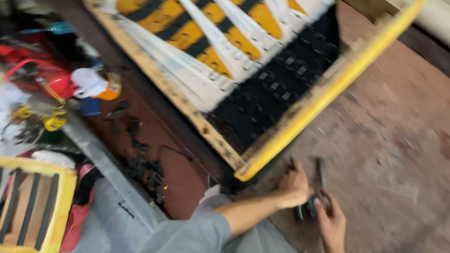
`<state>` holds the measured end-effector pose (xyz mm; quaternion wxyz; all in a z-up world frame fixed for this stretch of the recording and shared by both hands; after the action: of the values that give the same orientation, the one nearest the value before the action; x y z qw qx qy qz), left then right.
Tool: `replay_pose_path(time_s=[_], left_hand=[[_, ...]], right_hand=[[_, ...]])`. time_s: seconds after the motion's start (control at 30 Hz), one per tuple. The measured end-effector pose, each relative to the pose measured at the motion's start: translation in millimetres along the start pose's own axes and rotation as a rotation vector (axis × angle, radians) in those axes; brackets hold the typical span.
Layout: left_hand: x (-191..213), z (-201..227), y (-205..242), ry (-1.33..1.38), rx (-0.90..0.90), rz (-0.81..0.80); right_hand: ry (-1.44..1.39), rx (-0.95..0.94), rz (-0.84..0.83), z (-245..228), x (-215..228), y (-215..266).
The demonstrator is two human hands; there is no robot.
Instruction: The person strips a furniture seat by removing staples and fabric strips from the wooden frame using a pry tool and pliers. They occasionally use a hammer to assist the pry tool and handle the frame and fabric by hand.
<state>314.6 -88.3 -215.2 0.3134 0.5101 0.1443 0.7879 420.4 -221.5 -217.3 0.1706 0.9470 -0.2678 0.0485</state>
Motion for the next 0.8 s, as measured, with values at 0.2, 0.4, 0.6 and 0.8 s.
replay_pose_path(time_s=[0.2, 0.4, 0.6, 0.8], left_hand=[[32, 38, 76, 0.247, -0.452, -0.021], [111, 71, 189, 0.219, -0.974, 0.182], [228, 14, 208, 0.394, -0.86, 0.279], [347, -103, 192, 0.978, -0.782, -0.108]], right_hand=[[0.135, -0.26, -0.107, -10, 26, 10], [-0.042, -0.153, -0.172, -79, -21, 14], [-0.387, 0.081, -0.383, -174, -104, 59], [-0.589, 0.341, -0.655, -269, -244, 79]])
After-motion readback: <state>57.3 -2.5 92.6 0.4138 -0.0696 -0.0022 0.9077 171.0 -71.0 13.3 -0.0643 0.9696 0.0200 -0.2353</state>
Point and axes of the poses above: each hand's wrist, its own y-axis away from the middle knuckle, its own x-axis out of the back of the hand, z = x × y, the point moved 3 cm from there along -y, towards the middle knuckle, and after that the axes turned 13 degrees about -y, right-handed, at the moved point
